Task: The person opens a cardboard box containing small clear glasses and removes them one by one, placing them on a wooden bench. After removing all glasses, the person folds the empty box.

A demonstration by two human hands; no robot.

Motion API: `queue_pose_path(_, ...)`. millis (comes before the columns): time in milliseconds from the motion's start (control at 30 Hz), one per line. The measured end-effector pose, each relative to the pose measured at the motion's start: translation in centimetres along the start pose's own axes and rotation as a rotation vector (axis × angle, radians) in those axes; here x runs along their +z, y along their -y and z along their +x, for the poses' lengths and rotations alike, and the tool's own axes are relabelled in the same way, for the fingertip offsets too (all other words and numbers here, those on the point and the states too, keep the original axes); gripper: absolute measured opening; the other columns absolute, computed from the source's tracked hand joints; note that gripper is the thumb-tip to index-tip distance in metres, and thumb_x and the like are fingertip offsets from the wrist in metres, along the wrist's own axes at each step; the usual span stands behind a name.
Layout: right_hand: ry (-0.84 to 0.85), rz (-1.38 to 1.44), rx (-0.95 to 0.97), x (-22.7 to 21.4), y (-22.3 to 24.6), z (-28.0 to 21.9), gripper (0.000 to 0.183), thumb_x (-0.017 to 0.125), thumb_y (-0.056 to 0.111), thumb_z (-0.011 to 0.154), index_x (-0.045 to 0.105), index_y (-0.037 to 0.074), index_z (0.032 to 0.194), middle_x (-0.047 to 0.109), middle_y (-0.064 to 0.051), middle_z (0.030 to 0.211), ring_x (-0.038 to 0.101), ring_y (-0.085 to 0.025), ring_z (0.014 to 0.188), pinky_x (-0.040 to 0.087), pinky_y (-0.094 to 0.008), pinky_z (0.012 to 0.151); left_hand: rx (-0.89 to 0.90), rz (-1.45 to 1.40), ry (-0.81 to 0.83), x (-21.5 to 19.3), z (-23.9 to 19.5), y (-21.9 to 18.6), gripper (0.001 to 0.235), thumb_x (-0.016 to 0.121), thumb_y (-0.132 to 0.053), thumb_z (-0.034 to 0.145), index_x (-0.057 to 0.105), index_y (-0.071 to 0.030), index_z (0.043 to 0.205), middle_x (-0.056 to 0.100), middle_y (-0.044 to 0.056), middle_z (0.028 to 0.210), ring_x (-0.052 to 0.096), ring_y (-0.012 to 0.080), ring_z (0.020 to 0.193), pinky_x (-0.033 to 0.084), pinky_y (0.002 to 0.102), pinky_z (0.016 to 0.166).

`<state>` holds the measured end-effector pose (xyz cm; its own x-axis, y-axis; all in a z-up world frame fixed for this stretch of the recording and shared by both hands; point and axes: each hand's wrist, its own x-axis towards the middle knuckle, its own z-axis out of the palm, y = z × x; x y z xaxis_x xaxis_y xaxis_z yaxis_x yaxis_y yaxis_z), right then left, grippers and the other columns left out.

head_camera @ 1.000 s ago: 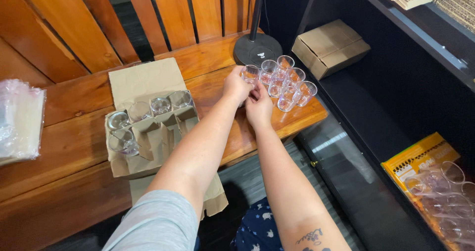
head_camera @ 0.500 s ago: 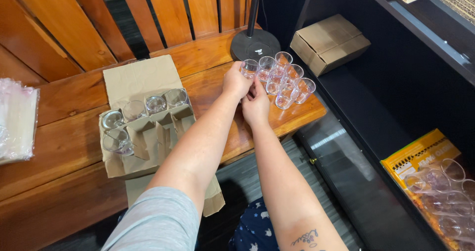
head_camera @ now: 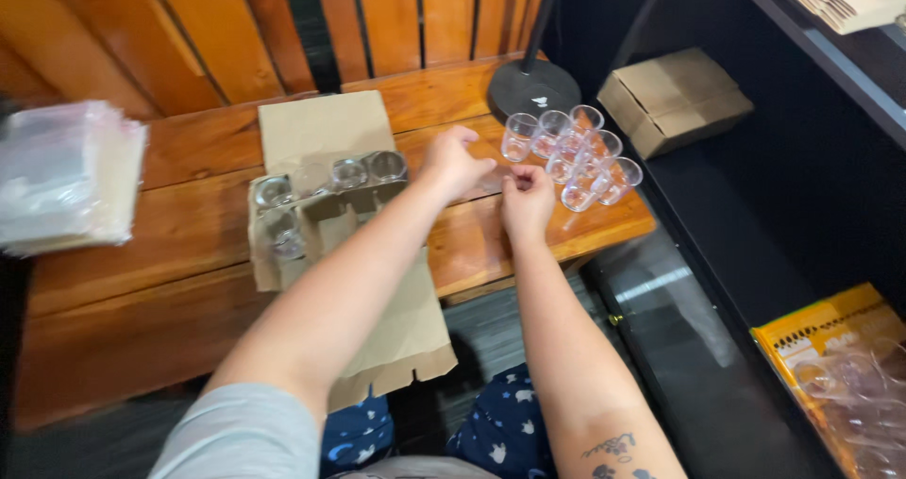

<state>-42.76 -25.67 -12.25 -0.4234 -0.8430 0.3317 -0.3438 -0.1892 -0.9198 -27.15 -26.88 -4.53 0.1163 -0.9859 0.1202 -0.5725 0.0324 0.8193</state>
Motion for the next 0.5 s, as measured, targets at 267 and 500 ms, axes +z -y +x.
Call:
queue_pose_path(267, 0.169, -0.039, -0.18, 3.8, 4.1, -3.0, 0.025, 0.085, 0.012, 0.078, 0.08, 0.019, 0.101, 0.07, -0.004, 0.086, 0.073, -0.019, 0.079, 0.058, -0.03, 0.073, -0.011, 0.17, -0.121, -15.5, -4.9, 2.9, 0.034, 0.083, -0.026, 0.082, 0.076, -0.015, 0.113, 0.074, 0.009, 0.11, 0.071, 0.0287, 0.113, 0.056, 0.042, 0.096)
queue_pose_path(500, 0.542, -0.245, -0.16, 7.5, 9.6, -5.0, 0.047, 0.087, 0.03, 0.078, 0.075, 0.022, 0.123, 0.072, 0.0, 0.114, 0.076, -0.015, 0.097, 0.061, -0.028, 0.085, -0.049, 0.409, 0.032, -18.4, -7.3, 2.8, 0.039, 0.08, -0.027, 0.085, 0.075, -0.016, 0.122, 0.062, 0.008, 0.123, 0.056, 0.0345, 0.132, 0.048, 0.047, 0.106)
